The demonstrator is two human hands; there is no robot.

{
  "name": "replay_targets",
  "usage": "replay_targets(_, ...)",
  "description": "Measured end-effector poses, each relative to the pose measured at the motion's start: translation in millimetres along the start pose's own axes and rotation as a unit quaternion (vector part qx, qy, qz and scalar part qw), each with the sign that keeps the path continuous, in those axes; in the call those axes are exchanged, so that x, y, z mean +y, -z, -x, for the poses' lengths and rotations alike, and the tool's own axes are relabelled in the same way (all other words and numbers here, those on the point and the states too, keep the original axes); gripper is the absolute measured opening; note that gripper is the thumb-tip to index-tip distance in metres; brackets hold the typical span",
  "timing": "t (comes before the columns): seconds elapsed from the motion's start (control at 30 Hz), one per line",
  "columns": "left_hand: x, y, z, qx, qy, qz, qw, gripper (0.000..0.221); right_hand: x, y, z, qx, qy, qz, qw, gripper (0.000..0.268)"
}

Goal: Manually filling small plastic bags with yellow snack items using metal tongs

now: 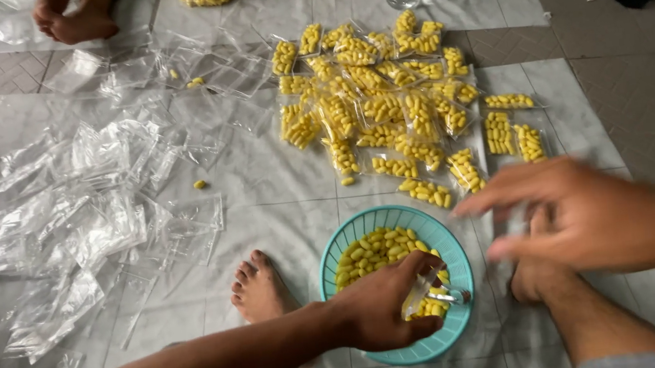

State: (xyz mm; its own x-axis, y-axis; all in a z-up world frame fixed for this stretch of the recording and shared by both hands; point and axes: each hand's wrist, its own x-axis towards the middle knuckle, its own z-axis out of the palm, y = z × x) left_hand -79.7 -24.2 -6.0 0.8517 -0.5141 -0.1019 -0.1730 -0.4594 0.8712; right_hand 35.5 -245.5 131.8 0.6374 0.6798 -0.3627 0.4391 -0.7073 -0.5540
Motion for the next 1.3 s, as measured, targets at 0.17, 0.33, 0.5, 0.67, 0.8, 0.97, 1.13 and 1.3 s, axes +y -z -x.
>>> replay_targets(0.17, -10, -7, 2, 0.024, -0.002, 0.078, 0.997, 0.037, -2, -63, -52, -0.083, 0.210, 0.024, 0.974, 0.011)
replay_targets(0.33, -18, -11, 7, 0.028, 0.018, 0.129, 0.991, 0.051, -2, -75, -60, -0.101, 0.152, 0.082, 0.980, 0.019)
replay_targets(0.5, -20, 0, 8, 0.224, 0.001, -0.056, 0.973, 0.082, 27, -102, -74, 0.014, -0.001, 0.068, 0.998, 0.019)
replay_targets(0.67, -20, -15, 2, 0.168, 0.043, -0.051, 0.983, 0.120, -3, -95, -72, -0.004, -0.085, -0.014, 0.996, 0.027)
replay_targets(0.8, -19, -15, -1, 0.183, 0.022, -0.009, 0.983, 0.089, -37, -80, -65, -0.044, -0.139, -0.104, 0.984, 0.022)
replay_targets(0.97, -13, -10, 3, 0.208, 0.003, 0.017, 0.978, 0.057, -25, -86, -70, -0.066, -0.129, -0.237, 0.961, 0.018)
replay_targets(1.13, -23, -13, 8, 0.196, -0.026, 0.007, 0.980, 0.071, -11, -88, -74, -0.096, -0.131, -0.312, 0.936, 0.016)
replay_targets(1.3, -31, -19, 6, 0.196, 0.004, -0.019, 0.980, 0.102, -13, -90, -73, -0.126, -0.113, -0.307, 0.936, 0.019)
